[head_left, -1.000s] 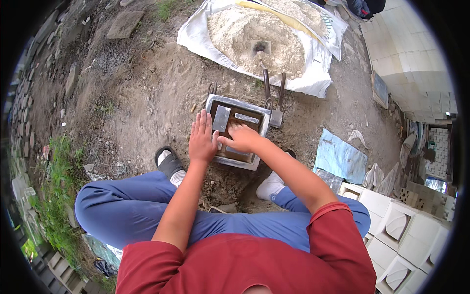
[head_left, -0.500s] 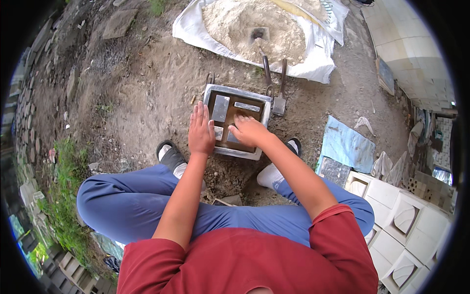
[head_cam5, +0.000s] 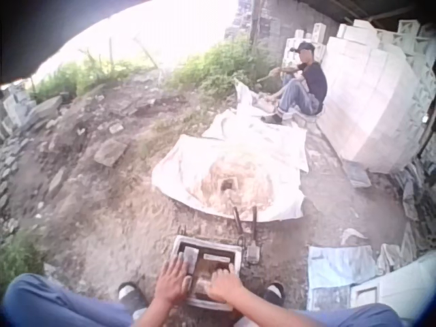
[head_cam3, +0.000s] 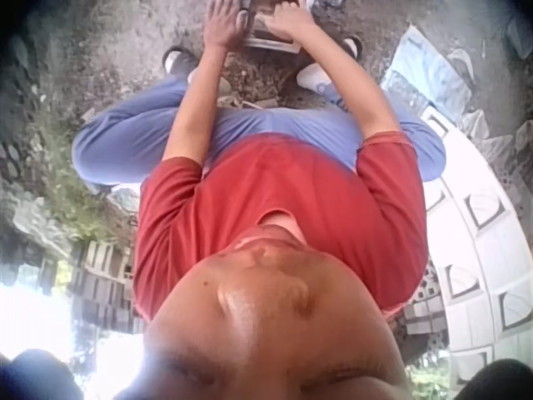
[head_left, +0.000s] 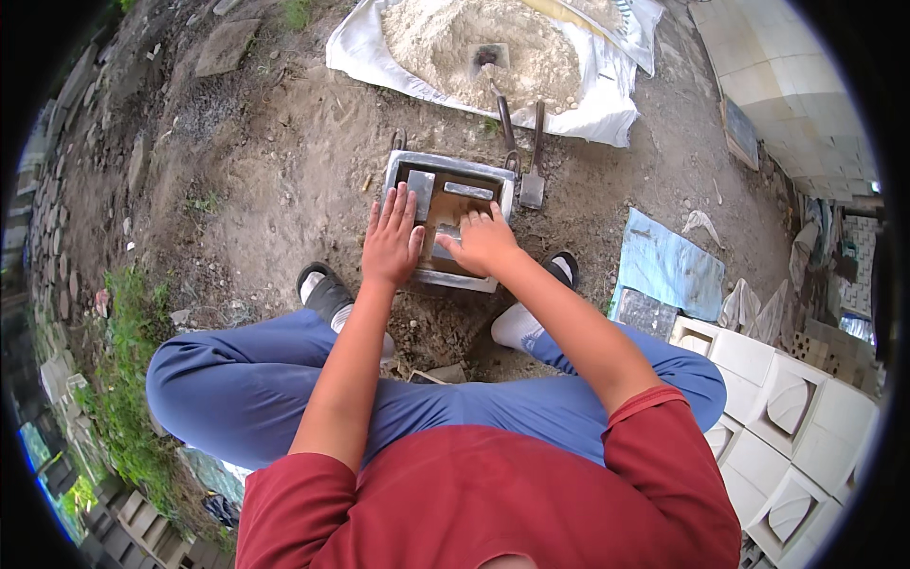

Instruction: The person compacts concrete mix into a metal mold using a handheld tamping tool and presses it down by hand.

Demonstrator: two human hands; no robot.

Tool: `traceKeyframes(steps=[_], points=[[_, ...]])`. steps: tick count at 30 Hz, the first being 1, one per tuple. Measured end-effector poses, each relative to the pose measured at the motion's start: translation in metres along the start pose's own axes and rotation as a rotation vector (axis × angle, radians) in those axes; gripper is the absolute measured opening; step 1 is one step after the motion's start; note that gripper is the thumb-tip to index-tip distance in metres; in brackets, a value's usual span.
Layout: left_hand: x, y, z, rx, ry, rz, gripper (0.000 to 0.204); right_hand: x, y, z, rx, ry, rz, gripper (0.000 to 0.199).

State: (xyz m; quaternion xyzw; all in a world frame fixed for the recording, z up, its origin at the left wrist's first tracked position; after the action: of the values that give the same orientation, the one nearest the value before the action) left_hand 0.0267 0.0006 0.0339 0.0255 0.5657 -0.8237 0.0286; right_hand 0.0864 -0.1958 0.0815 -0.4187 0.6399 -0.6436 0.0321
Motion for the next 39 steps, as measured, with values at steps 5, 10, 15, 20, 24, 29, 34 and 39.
traceKeyframes(steps=[5, 10, 15, 20, 24, 29, 34, 39], points=[[-0.005, 0.0, 0.015, 0.002, 0.011, 0.014, 0.065, 0.004, 0.019, 0.025, 0.138, -0.019, 0.042, 0.09], [-0.009, -0.002, 0.015, 0.014, 0.014, 0.016, 0.065, -0.004, 0.01, 0.024, 0.048, -0.044, -0.084, 0.091], [-0.003, 0.0, 0.008, -0.006, -0.018, 0.004, 0.066, -0.001, -0.013, 0.005, 0.031, -0.019, -0.262, 0.094], [-0.01, -0.004, 0.009, 0.025, -0.015, 0.005, 0.066, -0.004, -0.009, 0.002, -0.055, 0.116, -0.152, 0.094], [-0.012, -0.007, 0.013, 0.069, -0.02, -0.003, 0.066, -0.006, 0.014, 0.004, 0.043, 0.127, 0.041, 0.091], [-0.01, -0.01, 0.016, 0.133, -0.087, 0.035, 0.07, -0.006, 0.004, 0.004, -0.093, 0.143, -0.079, 0.09], [-0.006, -0.003, 0.004, 0.222, -0.197, 0.096, 0.07, -0.021, -0.015, -0.012, -0.207, 0.097, -0.138, 0.093], [-0.005, -0.002, 0.004, 0.245, -0.169, 0.117, 0.069, -0.035, 0.025, -0.022, -0.211, 0.064, 0.109, 0.1]])
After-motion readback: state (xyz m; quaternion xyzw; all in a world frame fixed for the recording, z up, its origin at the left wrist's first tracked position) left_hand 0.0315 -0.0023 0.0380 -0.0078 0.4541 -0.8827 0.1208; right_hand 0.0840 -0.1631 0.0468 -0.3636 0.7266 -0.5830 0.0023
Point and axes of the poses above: each hand's wrist, its own x-axis away from the middle knuckle, its own y-axis out of the palm, z = x × y, the point moved 1 cm from there along -x, towards the middle knuckle, and after that the axes turned 7 degrees about -y, right-handed, at the moved point
